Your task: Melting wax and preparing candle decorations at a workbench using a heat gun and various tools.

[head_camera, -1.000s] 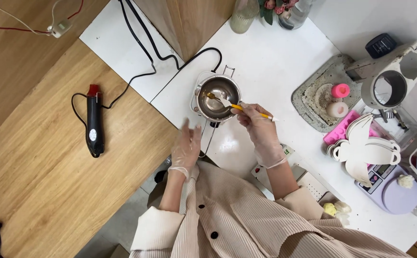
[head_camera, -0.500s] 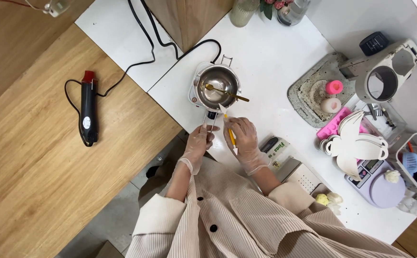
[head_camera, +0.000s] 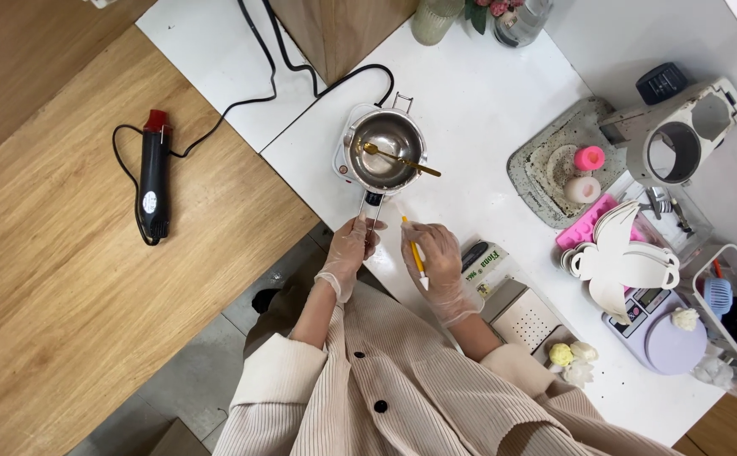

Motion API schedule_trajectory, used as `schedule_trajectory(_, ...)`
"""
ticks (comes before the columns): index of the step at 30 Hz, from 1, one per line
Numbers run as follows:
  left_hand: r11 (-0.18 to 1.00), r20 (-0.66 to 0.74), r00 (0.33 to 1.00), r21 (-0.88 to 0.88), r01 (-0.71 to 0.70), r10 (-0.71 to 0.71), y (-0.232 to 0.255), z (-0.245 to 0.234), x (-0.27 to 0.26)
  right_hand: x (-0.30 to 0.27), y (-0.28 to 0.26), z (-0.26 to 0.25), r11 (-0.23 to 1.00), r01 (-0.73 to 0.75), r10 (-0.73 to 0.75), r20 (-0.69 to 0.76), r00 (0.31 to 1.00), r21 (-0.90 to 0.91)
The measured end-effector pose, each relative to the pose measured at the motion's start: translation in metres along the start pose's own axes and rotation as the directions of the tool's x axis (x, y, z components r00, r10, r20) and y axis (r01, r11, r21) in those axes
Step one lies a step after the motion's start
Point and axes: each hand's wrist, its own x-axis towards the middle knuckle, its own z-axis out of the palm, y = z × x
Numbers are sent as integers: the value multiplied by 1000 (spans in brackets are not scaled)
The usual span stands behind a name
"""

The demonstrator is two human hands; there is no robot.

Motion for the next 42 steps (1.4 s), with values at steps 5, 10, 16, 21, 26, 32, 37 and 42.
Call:
schedule_trajectory(5, 996, 35, 998, -81, 48, -45, 11, 7, -15, 12, -4, 4, 857, -323, 390, -97, 916, 400)
schedule_trajectory(10, 998, -91, 996, 64, -13, 19, 0, 13, -12, 27, 13, 13, 290, -460, 766, 85, 638, 839)
schedule_trajectory(16, 995, -200, 977, -52, -85, 73, -13, -2, -12, 28, -21, -1, 196, -416, 708, 165, 687, 888)
schedule_trajectory(21, 976, -229, 956, -69, -206, 186, -40, -69, -45, 23, -71, 13, 266, -344, 599, 125, 791, 900)
schedule_trajectory(26, 936, -228, 934, -160, -313, 273, -118, -197, -92, 8, -145, 69, 304, -302, 465, 136, 875, 904)
schedule_trajectory(32, 942, -350, 934, -282, -182, 76, -209, -374, -242, -43, -291, 179, 398, -517, 446, 333, 831, 758)
schedule_trajectory(37, 979, -726, 661, 188, -80, 193, -369, -490, -284, -88, -395, 230, 564, -608, 312, 537, 783, 559)
schedule_trajectory(42, 989, -870, 480, 147, 35, 112, -291, -494, -377, -146, -389, 263, 674, -588, 188, 666, 722, 447)
